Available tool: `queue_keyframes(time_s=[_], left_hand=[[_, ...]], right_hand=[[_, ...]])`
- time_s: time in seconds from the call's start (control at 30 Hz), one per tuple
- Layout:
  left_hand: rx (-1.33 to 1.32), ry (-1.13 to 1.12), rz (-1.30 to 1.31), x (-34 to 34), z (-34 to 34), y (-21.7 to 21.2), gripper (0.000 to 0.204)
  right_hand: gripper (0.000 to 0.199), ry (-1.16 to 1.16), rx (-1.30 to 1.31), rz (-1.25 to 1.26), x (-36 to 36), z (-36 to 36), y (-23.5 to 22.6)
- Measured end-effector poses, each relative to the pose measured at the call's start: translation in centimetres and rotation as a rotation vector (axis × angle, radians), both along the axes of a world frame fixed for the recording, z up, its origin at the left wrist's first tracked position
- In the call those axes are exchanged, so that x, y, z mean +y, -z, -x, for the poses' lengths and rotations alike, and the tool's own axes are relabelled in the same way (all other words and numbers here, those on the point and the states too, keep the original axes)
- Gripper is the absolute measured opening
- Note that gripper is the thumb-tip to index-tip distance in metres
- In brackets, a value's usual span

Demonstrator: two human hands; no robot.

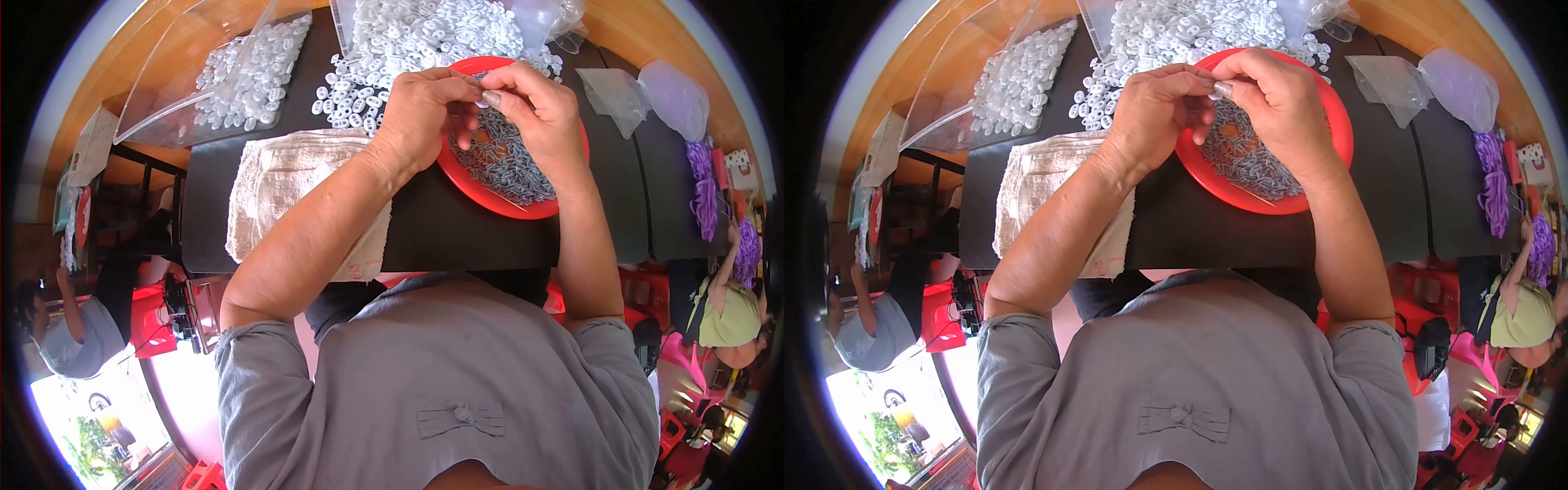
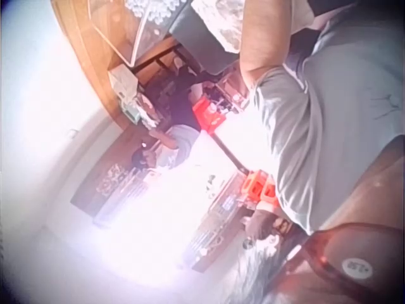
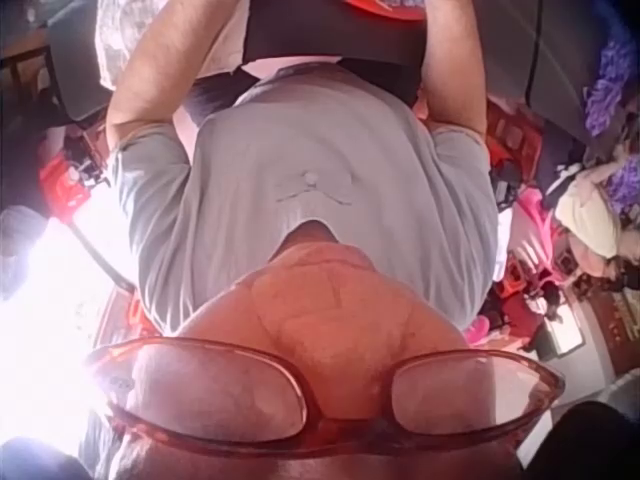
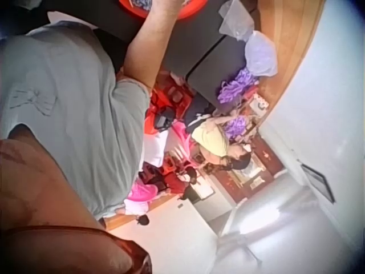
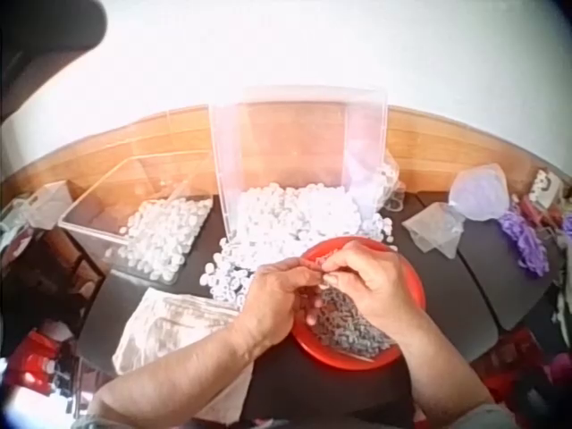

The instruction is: Assembling small white plastic components with metal springs or pins.

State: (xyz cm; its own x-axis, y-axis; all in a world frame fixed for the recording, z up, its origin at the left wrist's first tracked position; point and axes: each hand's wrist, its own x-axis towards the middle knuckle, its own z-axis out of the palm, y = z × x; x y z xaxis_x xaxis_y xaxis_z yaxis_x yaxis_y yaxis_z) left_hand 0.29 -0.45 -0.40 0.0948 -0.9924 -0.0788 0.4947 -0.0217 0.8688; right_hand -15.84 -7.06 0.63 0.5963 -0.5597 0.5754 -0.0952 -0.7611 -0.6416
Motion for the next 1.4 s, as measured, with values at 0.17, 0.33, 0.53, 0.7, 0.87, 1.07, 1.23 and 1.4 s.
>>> queue_keyframes(time_s=[0.17,0.33,0.53,0.7,0.87,1.07,1.23,1.4], left_hand=[[0.055,-0.010,0.033,-0.1,0.1,0.0,0.010],[-0.077,-0.065,0.092,-0.1,0.2,-0.2,0.011],[-0.118,-0.112,0.144,0.1,0.6,0.0,0.012],[-0.028,-0.099,0.044,0.3,0.9,-0.1,0.009],[-0.119,-0.126,0.079,0.2,0.4,-0.1,0.010],[-0.121,-0.080,0.059,0.4,0.7,-0.2,0.013],[-0.106,-0.074,0.040,0.5,0.7,-0.3,0.014],[-0.167,-0.096,0.059,0.3,0.5,-0.2,0.013]], right_hand=[[0.008,0.035,-0.029,-0.106,0.2,-0.1,0.1],[0.007,0.061,-0.141,-0.478,0.4,-0.3,0.1],[0.008,0.093,-0.206,-0.459,1.7,-1.3,0.5],[0.009,0.138,-0.235,-0.444,2.1,-1.5,0.7],[0.009,0.096,-0.314,-0.541,1.9,-1.5,0.5],[0.010,0.120,-0.261,-0.556,1.8,-1.5,0.5],[0.011,0.134,-0.267,-0.543,1.6,-1.3,0.1],[0.011,0.188,-0.170,-0.449,1.3,-0.8,0.0]])
